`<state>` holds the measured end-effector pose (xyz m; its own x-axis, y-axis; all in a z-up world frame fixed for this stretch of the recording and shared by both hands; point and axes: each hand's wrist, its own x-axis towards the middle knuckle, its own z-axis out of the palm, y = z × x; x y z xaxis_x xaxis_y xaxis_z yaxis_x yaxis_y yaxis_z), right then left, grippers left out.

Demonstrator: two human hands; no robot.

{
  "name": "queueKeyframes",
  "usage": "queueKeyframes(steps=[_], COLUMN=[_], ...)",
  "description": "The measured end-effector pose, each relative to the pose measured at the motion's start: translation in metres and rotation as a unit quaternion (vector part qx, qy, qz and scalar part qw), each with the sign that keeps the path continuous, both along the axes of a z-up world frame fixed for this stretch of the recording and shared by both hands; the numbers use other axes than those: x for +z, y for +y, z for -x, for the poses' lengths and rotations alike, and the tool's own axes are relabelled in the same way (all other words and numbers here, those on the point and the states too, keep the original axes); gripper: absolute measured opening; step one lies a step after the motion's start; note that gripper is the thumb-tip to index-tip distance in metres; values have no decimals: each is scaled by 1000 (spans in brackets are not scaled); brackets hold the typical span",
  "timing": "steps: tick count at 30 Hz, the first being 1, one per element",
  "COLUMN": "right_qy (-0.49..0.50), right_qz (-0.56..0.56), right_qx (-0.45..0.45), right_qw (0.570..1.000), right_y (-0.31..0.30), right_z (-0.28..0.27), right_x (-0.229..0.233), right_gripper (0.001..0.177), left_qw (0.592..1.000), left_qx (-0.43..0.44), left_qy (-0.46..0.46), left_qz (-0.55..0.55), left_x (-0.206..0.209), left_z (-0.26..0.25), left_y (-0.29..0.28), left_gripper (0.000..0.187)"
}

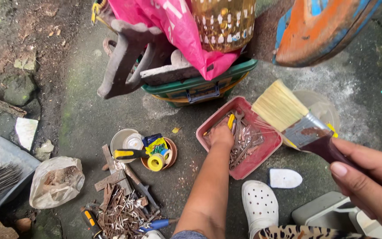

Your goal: The person sits on the ground and sorts small metal hardware such as nails, screws and hand tools out of a red container, placing them one at a time into a small pot and a plastic tub while holding a large paintbrush in one hand. They also handle a small packet and a small round tin during the sorting.

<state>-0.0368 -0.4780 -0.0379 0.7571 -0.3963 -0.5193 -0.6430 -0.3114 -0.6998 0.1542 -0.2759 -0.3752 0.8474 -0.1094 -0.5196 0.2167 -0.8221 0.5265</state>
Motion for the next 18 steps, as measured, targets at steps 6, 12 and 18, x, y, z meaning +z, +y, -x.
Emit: queueKeyframes(steps=[6,12,18], right_qy=[37,218,-43], right_qz=[-11,272,272], right_qx=[3,342,322], right_qw=[999,873,906], right_y=[7,35,66], right_z=[-29,-64,-51], right_x=[16,52,75], right_gripper=[50,51,40], left_qw=[995,879,765], left_qx=[50,128,132], left_qy=[78,68,213], left_qz=[37,454,593], left_x=[20,97,233], left_z=[-7,8,87], left_y=[9,38,66], left_gripper=[60,43,69])
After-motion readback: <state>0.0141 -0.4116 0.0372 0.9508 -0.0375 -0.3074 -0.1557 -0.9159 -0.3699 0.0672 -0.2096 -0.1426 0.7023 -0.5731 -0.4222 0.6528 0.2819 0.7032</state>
